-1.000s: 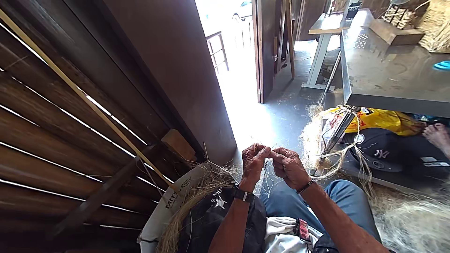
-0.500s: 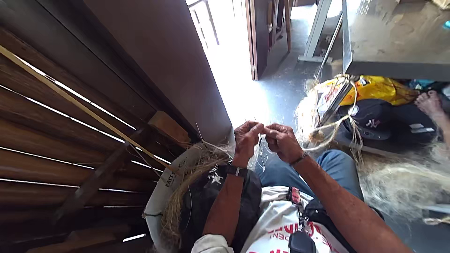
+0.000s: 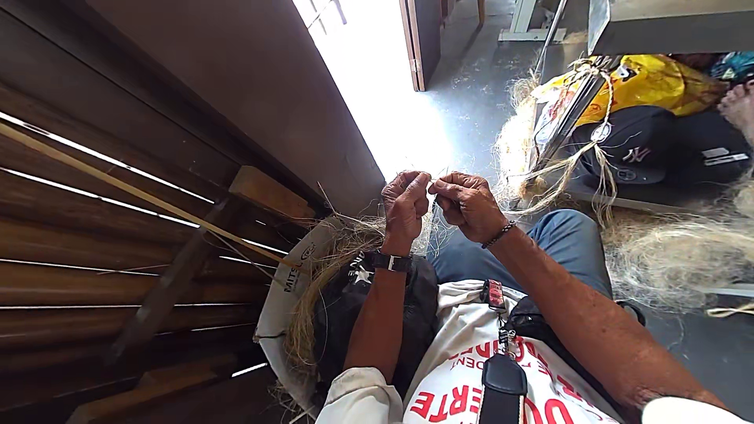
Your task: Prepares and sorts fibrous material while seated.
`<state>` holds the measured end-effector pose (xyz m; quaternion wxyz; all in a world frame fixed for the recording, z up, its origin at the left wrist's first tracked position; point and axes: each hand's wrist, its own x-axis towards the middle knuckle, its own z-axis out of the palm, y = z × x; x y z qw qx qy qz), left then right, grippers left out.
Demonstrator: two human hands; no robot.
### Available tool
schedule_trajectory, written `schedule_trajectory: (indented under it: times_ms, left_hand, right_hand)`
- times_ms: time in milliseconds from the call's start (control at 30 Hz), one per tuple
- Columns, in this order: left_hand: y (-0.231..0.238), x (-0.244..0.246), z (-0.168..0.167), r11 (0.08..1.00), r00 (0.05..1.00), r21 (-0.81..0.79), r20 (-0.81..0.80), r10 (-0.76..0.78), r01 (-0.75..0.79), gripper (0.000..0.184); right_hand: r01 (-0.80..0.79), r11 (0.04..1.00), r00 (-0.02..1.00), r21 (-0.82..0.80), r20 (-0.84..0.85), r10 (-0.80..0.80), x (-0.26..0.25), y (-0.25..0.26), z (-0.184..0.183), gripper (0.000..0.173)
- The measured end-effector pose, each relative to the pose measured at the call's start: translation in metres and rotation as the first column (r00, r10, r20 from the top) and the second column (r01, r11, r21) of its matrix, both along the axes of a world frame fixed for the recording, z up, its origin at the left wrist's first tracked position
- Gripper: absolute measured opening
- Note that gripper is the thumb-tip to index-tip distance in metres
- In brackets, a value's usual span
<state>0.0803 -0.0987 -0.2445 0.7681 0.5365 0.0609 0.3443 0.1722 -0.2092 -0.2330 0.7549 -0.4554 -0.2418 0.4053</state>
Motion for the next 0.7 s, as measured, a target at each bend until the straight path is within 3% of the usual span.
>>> schedule_trajectory:
  times_ms: [300, 500, 700]
  left_hand:
    - [0.014, -0.003, 0.003, 0.995, 0.998, -0.07, 0.022, 0.065, -0.064, 0.02]
    - [0.029, -0.012, 0.004, 0.985, 0.991, -0.151, 0.088, 0.098, -0.084, 0.03]
    - [0.036, -0.017, -0.001, 0.945, 0.971, -0.247, 0.054, 0.235, -0.215, 0.029]
  right_hand:
    - [0.006, 1.0, 0.995, -0.028, 0.095, -0.003, 0.001, 0.001, -0.005, 0.018]
    - [0.017, 1.0, 1.0, 0.013, 0.026, -0.017, 0.003, -0.001, -0.004, 0.02]
    - [0.054, 0.997, 0.996, 0.056, -0.071, -0.05, 0.006, 0.0, -0.004, 0.022]
